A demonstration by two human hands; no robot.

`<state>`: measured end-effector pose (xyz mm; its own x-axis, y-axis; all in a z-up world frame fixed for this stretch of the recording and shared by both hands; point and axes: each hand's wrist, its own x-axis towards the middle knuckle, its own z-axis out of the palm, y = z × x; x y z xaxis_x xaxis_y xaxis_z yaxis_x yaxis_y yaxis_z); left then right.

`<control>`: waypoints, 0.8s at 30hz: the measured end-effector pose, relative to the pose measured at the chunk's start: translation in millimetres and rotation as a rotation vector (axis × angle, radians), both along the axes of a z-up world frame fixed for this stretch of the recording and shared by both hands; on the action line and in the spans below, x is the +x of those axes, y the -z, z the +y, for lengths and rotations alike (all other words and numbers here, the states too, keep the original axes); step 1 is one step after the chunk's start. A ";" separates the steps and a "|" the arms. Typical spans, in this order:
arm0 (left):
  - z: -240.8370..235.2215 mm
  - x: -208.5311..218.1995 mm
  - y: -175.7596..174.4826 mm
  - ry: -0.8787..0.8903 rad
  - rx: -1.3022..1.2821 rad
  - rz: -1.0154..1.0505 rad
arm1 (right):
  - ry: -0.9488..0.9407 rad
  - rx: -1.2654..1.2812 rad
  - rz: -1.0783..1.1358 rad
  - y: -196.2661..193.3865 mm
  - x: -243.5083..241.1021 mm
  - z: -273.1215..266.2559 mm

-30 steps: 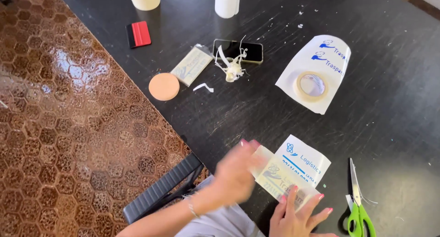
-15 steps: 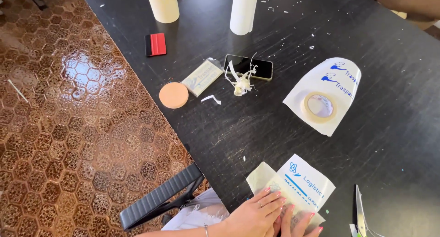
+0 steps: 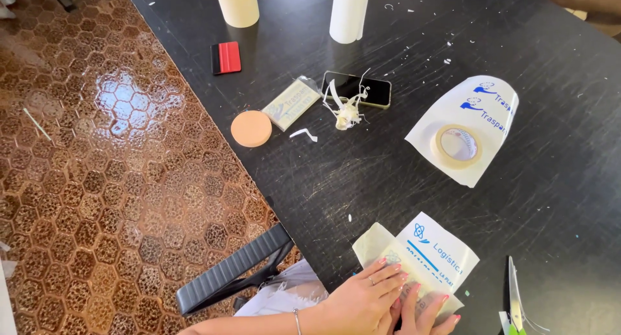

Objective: Cutting out printed stickers and preparing them for application using scissors and a squeegee.

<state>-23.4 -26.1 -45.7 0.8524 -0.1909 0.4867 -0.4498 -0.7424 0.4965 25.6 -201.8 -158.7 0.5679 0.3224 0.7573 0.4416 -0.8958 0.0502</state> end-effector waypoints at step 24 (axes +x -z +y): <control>-1.8 -0.1 4.1 -0.026 0.019 -0.044 | 0.044 -0.061 -0.072 3.4 4.1 -2.3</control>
